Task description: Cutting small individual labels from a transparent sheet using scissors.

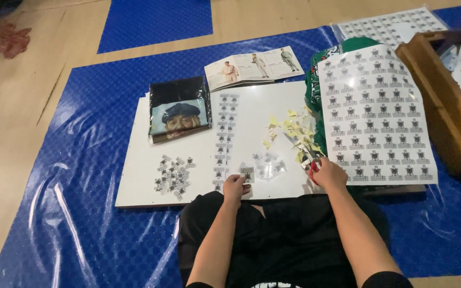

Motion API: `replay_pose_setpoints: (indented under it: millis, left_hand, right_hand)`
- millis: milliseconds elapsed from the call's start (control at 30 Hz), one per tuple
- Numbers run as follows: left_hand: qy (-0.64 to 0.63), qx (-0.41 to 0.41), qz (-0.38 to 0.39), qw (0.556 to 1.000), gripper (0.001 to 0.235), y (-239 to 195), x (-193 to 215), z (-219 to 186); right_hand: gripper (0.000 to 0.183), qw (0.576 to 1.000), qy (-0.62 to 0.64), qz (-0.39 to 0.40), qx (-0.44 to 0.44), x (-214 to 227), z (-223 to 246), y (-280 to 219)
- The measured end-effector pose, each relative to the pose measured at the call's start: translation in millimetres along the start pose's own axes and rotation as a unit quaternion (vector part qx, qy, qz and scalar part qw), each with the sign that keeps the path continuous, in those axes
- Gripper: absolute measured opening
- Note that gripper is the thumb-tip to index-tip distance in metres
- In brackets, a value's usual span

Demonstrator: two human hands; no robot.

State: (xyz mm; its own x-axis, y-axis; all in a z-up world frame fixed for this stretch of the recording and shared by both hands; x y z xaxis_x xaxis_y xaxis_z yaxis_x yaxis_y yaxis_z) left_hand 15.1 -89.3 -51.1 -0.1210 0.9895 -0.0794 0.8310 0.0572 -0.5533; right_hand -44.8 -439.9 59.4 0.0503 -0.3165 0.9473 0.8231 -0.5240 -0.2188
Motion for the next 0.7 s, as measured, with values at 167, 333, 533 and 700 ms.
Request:
replay_pose_setpoints:
  millis: [167, 333, 533, 700]
  left_hand:
    - [0.05, 0.002, 0.008, 0.999, 0.036, 3, -5, 7]
    - [0.051, 0.007, 0.005, 0.999, 0.039, 16, -7, 13]
    - [0.053, -0.004, 0.013, 0.999, 0.04, 17, -8, 11]
    - [0.056, -0.004, 0.014, 0.998, 0.041, 7, -9, 1]
  right_hand:
    - [0.045, 0.995, -0.033, 0.078, 0.046, -39, 6, 9]
    - [0.043, 0.993, -0.062, 0.095, 0.041, -48, 9, 13]
    - [0.039, 0.985, -0.082, 0.116, 0.095, -54, 27, 3]
    - [0.043, 0.975, -0.022, 0.157, 0.154, -43, 49, -24]
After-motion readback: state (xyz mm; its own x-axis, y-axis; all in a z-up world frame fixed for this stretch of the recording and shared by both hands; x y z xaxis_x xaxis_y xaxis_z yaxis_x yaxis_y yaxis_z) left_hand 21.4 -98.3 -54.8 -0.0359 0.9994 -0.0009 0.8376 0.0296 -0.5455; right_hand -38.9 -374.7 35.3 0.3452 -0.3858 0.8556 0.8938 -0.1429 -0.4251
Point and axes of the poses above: each hand's wrist, its own y-axis towards the middle knuckle, its own x-axis out of the back of the hand, z = x × y, the point moved 9 cm from there along y, towards the middle knuckle, and after that the axes turned 6 degrees about -z, right-handed, at the moved point
